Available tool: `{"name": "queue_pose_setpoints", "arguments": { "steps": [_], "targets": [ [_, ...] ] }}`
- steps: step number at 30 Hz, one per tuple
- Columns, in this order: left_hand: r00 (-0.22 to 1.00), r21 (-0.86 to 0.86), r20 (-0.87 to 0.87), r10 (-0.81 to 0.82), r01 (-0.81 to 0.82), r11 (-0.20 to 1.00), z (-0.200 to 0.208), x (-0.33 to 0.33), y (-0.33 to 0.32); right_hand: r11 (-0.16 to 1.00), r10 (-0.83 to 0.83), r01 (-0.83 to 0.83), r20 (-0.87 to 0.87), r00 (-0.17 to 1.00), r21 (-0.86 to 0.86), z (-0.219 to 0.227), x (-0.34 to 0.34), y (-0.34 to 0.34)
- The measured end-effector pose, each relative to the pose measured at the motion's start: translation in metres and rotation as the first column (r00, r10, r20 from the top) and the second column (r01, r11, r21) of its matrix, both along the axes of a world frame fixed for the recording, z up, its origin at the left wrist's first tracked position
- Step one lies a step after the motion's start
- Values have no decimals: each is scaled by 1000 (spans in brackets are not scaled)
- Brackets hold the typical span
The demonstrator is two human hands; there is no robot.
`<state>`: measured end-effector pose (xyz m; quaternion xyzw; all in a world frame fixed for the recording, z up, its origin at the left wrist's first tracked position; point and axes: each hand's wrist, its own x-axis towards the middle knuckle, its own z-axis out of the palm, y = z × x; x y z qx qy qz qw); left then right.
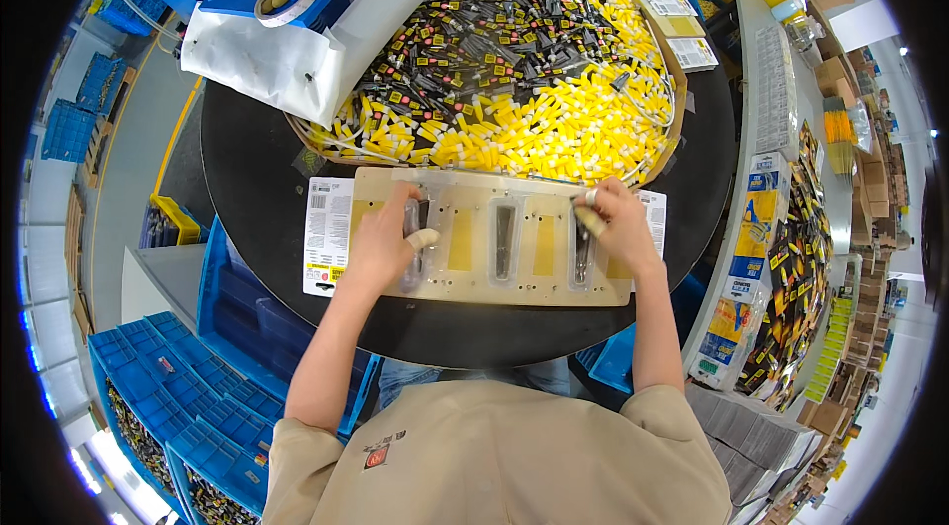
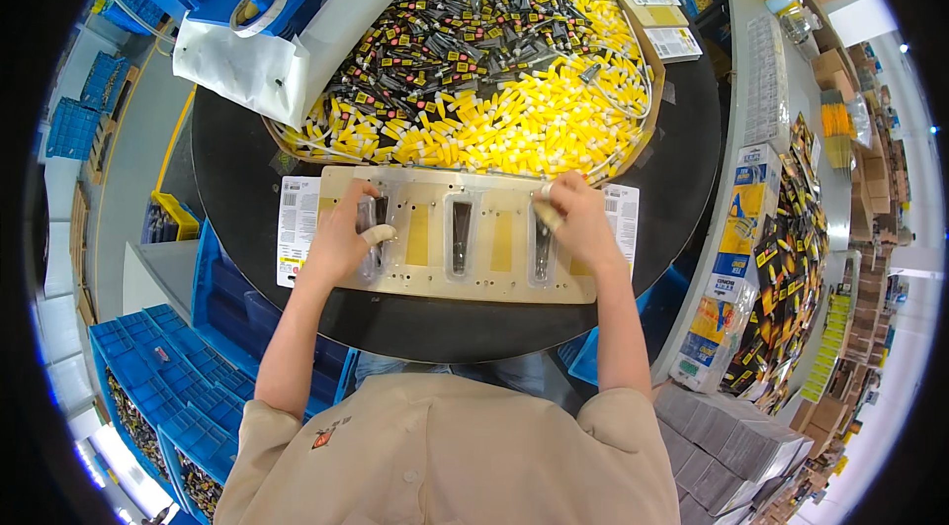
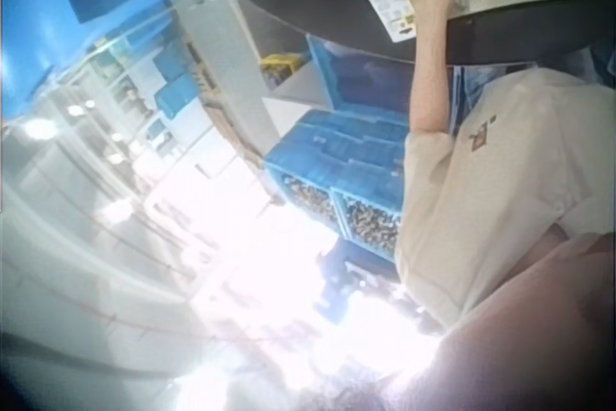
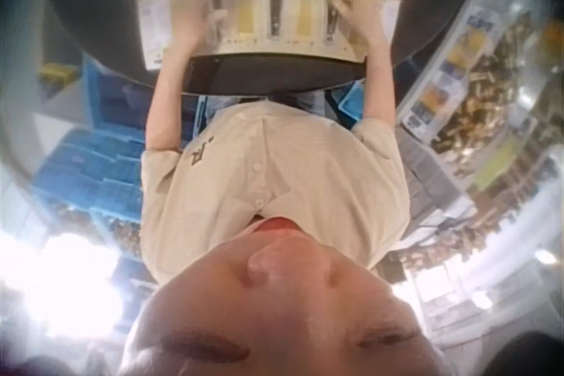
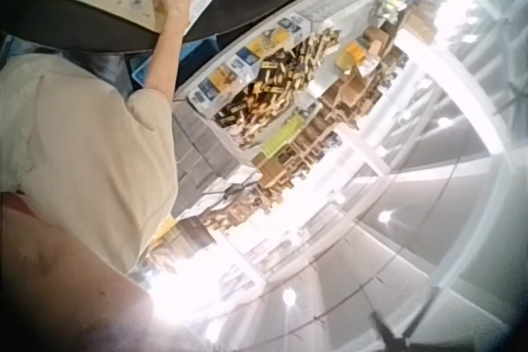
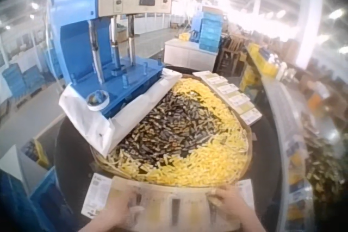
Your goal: The person repeatedly picks small yellow and black items from a large bin and places them into individual cardboard packaging sleeves on a rotating table. The person then stacks the filled packages and continues the cycle.
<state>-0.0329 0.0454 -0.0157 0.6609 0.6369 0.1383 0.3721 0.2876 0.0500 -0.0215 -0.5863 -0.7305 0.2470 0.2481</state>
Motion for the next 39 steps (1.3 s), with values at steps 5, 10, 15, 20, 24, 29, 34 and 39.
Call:
{"name": "queue_pose_setpoints", "arguments": {
  "steps": [5,10,15,20,24,29,34,39],
  "targets": [
    [978,87,-207,-19,37,996,1,-7,11,990,-29,21,-52,998,-137,9,3,-19],
    [981,41,-192,10,-2,999,17,-17,6,998,-54,52,62,997,22,-4,38,54],
    [997,327,-65,-33,53,944,20,-13,39,810,-195,-110,441,876,576,-41,75,172],
    [983,514,-181,-38,128,848,-8,20,110,879,-130,3,234,964,477,-20,49,166],
    [823,307,-549,-148,362,880,-23,31,143,963,25,20,-163,986,269,-7,-30,75],
    [926,438,-356,-128,286,852,-14,11,140,997,-47,53,-116,992,49,-10,-89,8],
    [958,628,-99,-269,270,730,2,-17,74,982,-126,133,-65,990,131,-23,-78,39],
    [802,343,-270,-533,598,725,-4,-27,13,912,-260,229,47,965,339,-47,-75,107]
  ]
}}
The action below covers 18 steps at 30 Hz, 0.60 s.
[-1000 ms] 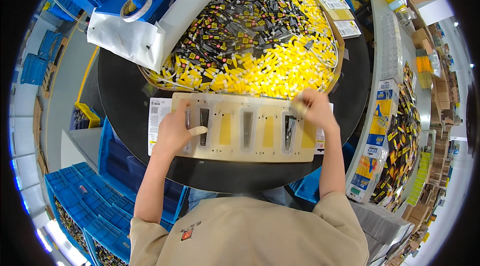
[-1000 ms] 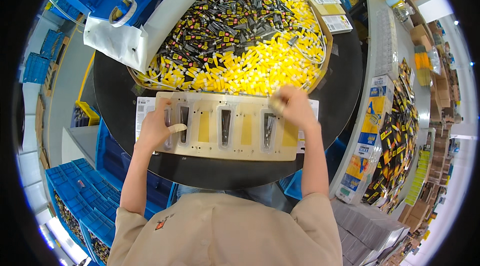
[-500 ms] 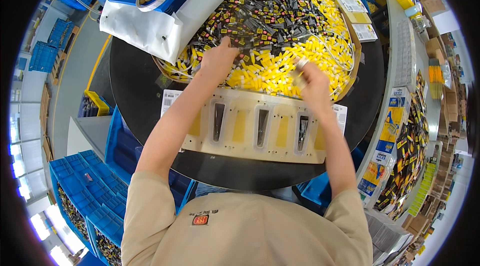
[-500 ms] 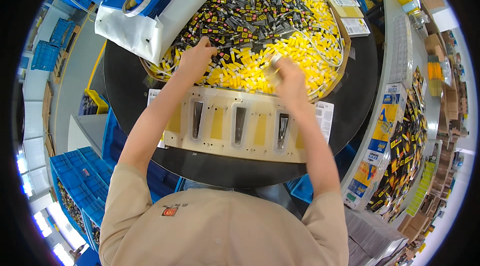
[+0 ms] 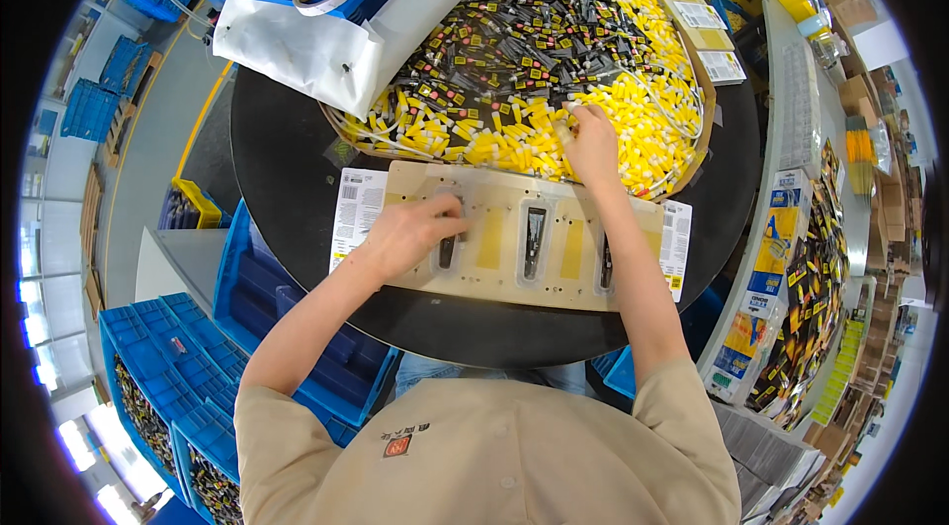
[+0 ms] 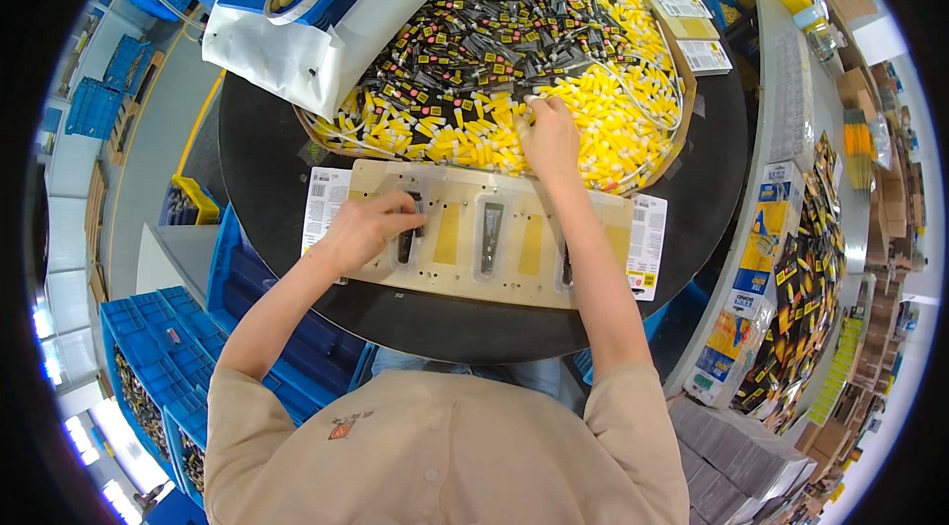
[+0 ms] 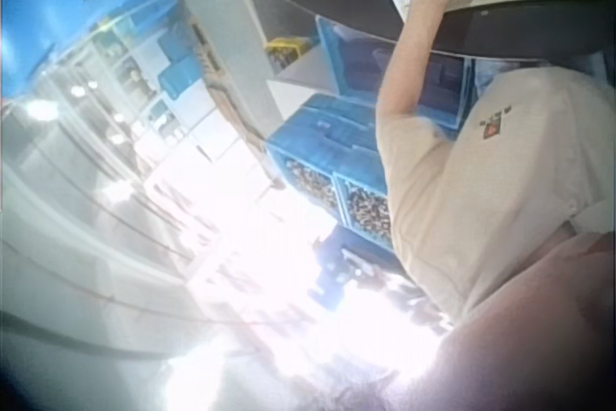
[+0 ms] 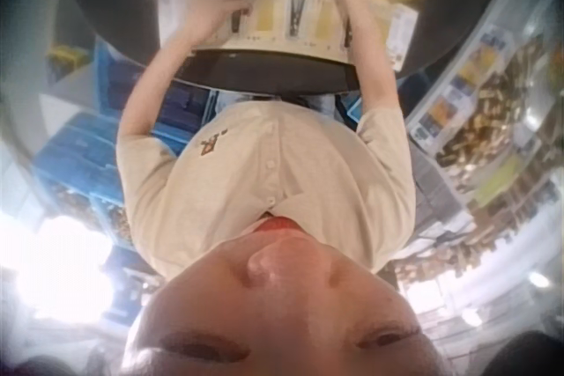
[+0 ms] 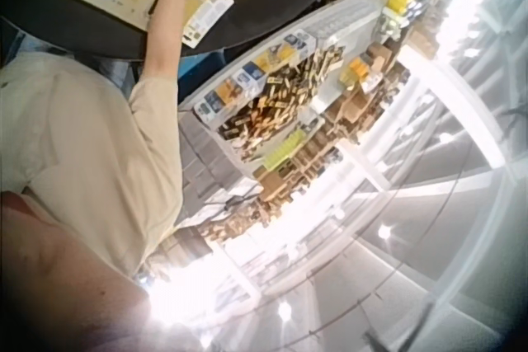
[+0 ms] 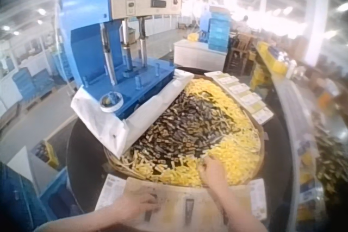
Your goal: The person repeatedly picks small yellow and black items from a large bin and places them into individual cardboard packaging sleeves on a rotating table. The person then stacks the filled packages and continues the cycle.
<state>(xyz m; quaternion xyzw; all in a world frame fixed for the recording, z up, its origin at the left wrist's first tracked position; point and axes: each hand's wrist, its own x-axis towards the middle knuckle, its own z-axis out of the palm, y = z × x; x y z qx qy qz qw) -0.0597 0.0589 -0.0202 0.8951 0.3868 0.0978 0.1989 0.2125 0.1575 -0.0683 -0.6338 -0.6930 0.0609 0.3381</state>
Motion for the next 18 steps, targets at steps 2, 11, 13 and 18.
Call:
{"name": "queue_pose_setpoints", "arguments": {
  "steps": [2,11,13,18],
  "targets": [
    [999,81,46,14,-18,997,-3,-7,-5,999,-10,16,133,991,-39,-6,-6,20],
    [988,61,93,126,-132,989,-3,-6,32,907,-6,115,261,965,-404,0,-9,62],
    [957,114,162,242,-262,958,-12,14,65,951,85,-63,60,995,-302,7,-7,46],
    [943,44,-135,305,-302,952,-34,51,133,844,535,-536,-75,841,15,35,-3,-55]
  ]
}}
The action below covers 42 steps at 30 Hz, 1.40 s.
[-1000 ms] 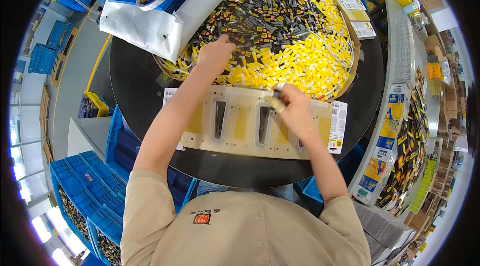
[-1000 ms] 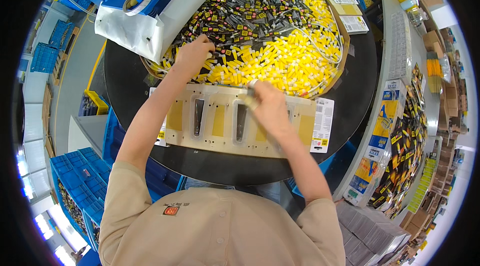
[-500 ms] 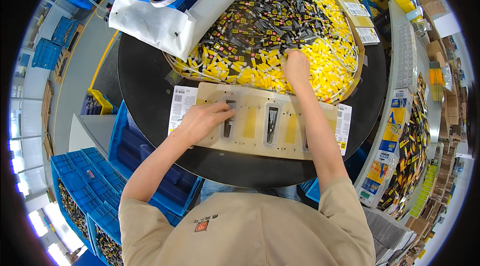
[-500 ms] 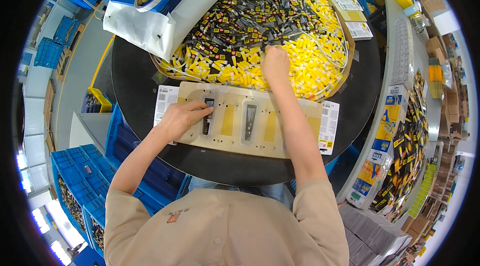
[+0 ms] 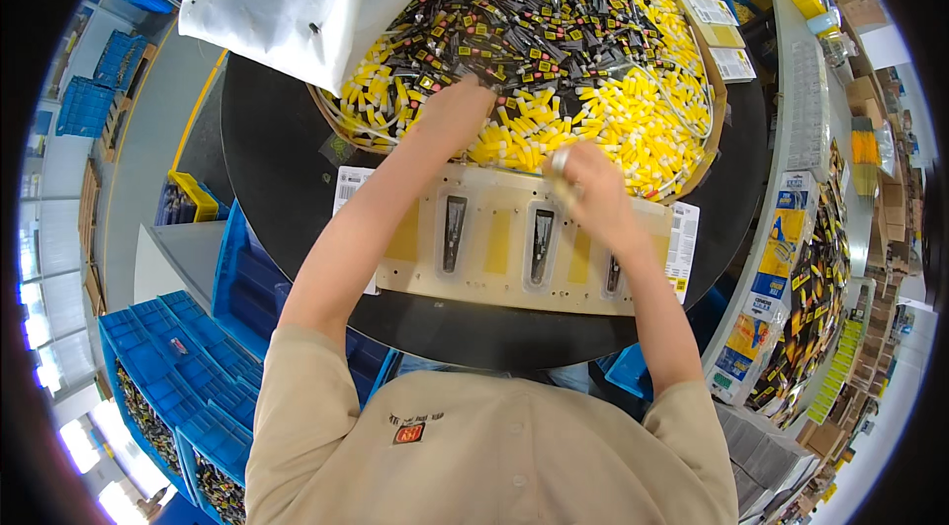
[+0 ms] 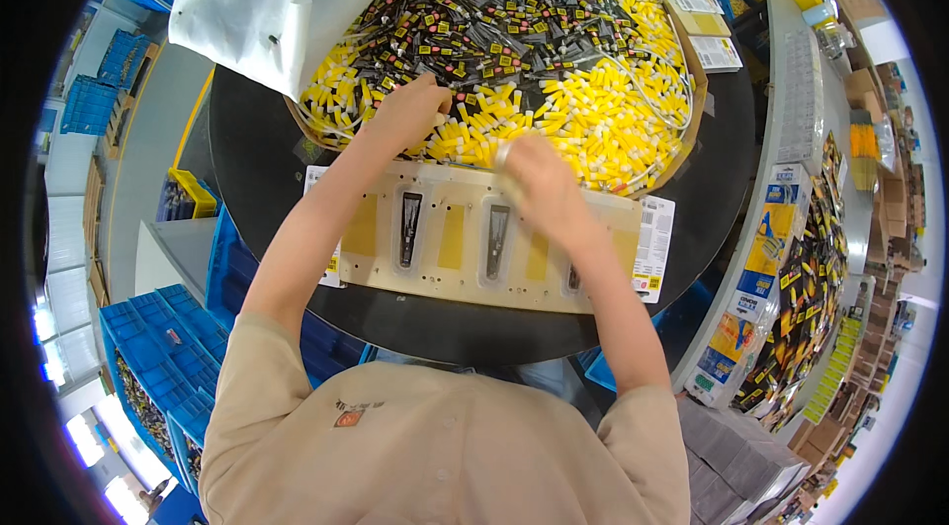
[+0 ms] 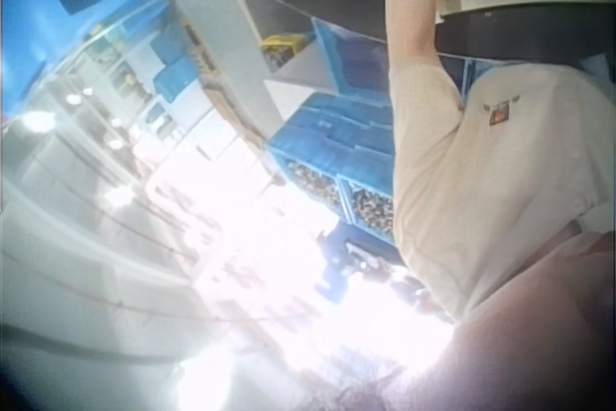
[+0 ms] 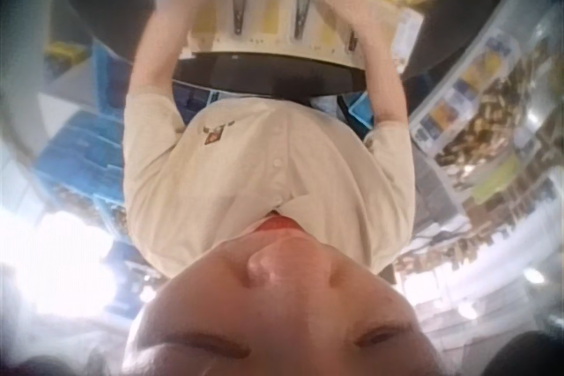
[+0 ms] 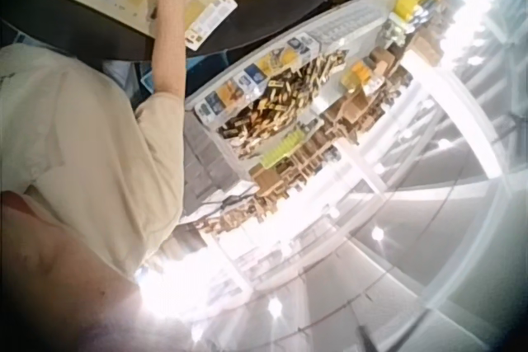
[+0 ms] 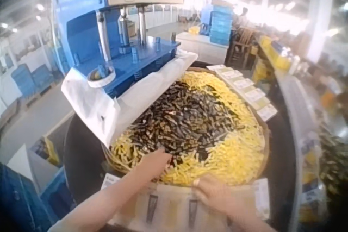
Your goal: The person repeatedly picks small yellow and black items from a large bin and places them into individual cardboard packaging sleeves on a rotating table. The person then stacks the filled packages and continues the cycle.
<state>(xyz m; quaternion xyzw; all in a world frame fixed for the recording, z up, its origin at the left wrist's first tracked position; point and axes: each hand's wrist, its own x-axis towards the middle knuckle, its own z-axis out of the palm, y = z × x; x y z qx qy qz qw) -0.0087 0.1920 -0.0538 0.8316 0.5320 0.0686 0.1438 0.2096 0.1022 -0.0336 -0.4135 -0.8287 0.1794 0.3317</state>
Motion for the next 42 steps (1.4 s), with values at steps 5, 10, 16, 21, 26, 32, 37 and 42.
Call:
{"name": "queue_pose_setpoints", "arguments": {
  "steps": [5,10,16,21,26,32,37,42],
  "targets": [
    [987,-45,-126,-100,95,994,5,10,6,970,239,-243,135,962,15,4,-1,-86],
    [910,92,410,64,-112,989,39,-6,-44,991,119,-125,109,987,44,1,8,-115],
    [906,-282,321,276,-187,941,57,-37,-162,903,-385,387,-48,922,188,-5,44,-152],
    [927,-376,239,290,-187,908,49,-37,-177,880,-463,459,5,886,123,-15,55,-160],
    [816,-432,215,537,-414,801,56,-67,-163,803,-591,582,43,806,129,-16,96,-148],
    [831,-145,-237,503,-542,828,36,-125,-146,270,-847,963,481,229,16,-69,156,-117],
    [829,-82,-400,391,-457,885,65,-119,-143,385,-876,920,341,340,72,-80,154,-118],
    [787,-267,388,479,-401,876,108,-97,-161,373,-926,914,115,359,159,-21,130,-125]
  ]
}}
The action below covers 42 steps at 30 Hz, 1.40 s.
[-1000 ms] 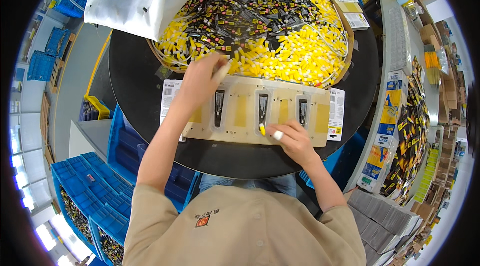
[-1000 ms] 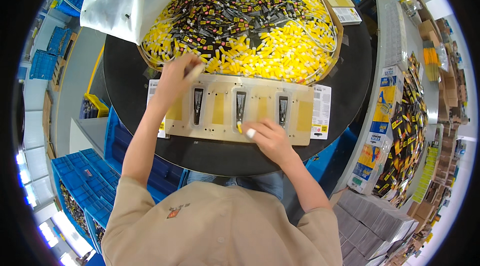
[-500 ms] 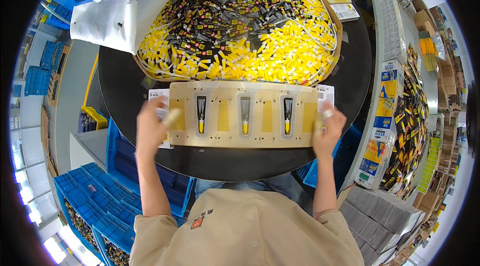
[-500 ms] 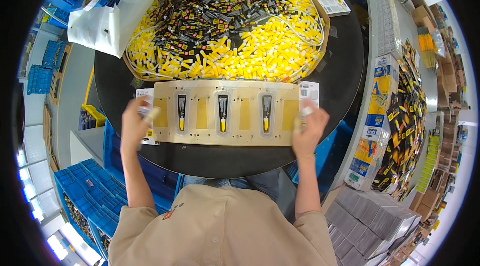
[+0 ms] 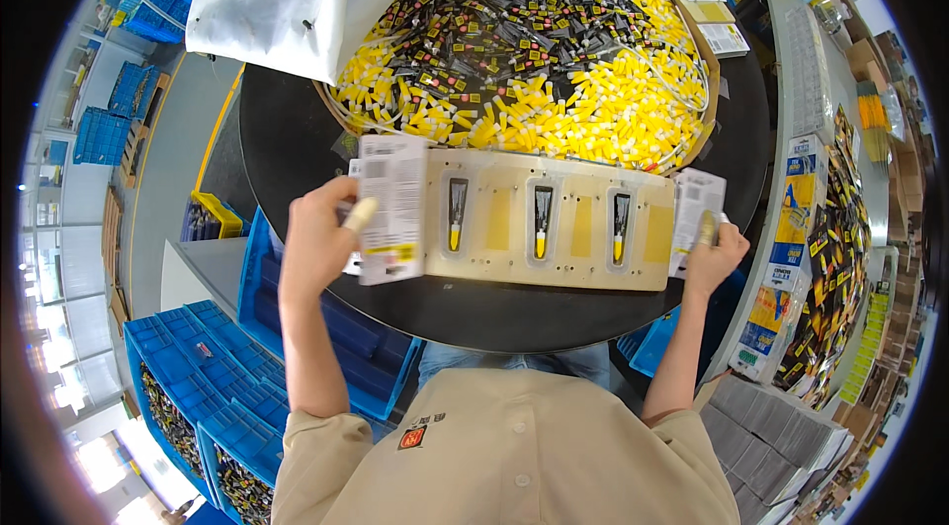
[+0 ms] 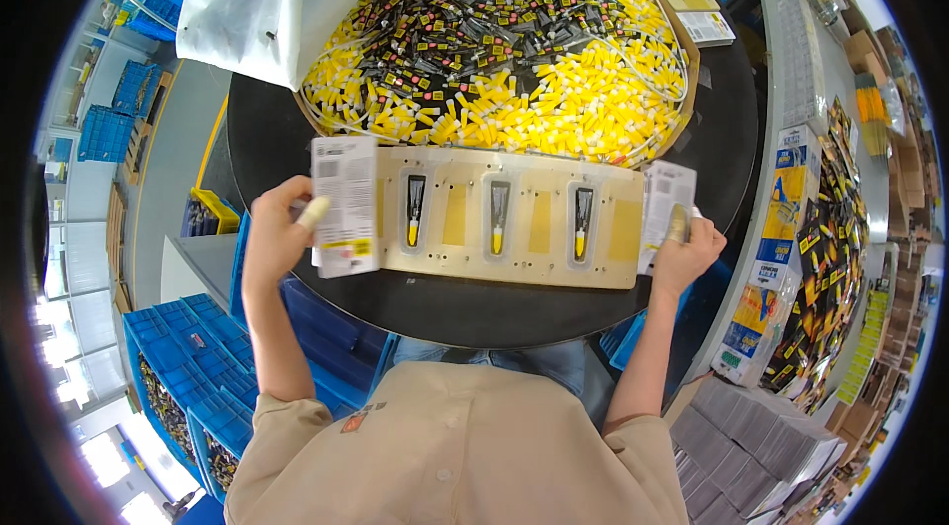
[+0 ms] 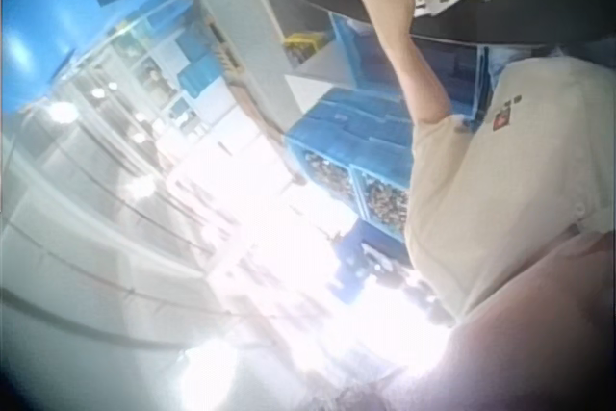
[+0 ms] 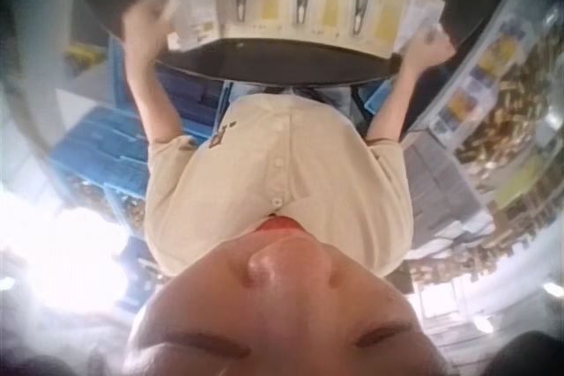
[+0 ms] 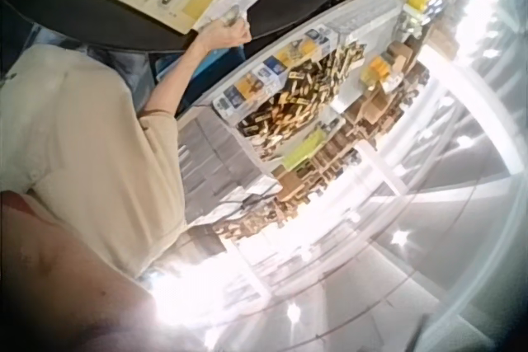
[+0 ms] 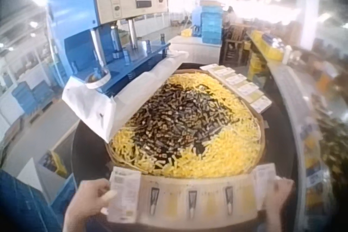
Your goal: The person repeatedly picks small yellow and black items from a large bin and places them into individual cardboard packaging sleeves on a rotating table. The person then stacks the filled packages and continues the cycle.
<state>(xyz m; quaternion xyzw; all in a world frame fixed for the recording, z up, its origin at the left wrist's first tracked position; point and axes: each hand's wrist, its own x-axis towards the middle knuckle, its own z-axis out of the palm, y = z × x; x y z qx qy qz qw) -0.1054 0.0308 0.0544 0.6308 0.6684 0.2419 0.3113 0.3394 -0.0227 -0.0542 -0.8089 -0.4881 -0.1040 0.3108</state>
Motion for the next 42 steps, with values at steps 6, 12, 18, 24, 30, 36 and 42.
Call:
{"name": "queue_pose_setpoints", "arguments": {
  "steps": [6,12,18,24,30,36,42],
  "targets": [
    [990,51,-104,-96,102,993,-54,41,-5,968,252,-241,-363,897,77,43,-92,-20],
    [751,-143,-491,-441,429,892,-66,67,-24,937,226,-343,-626,747,-71,9,-164,0],
    [767,-112,-472,-435,437,892,-64,66,-23,936,268,-303,-196,943,-180,1,-100,-12],
    [804,-178,-445,-396,353,918,-46,97,-4,901,317,-268,95,944,-341,-14,-115,-17],
    [682,-238,-369,-631,587,773,-52,155,-25,966,41,-27,50,998,-256,-20,19,32],
    [696,-169,-330,-638,622,765,-72,138,-22,760,-646,542,-320,693,-359,-92,130,11],
    [861,-18,-160,-482,486,874,-52,108,-4,875,-467,473,-447,763,-107,-134,77,-61]
  ]
}}
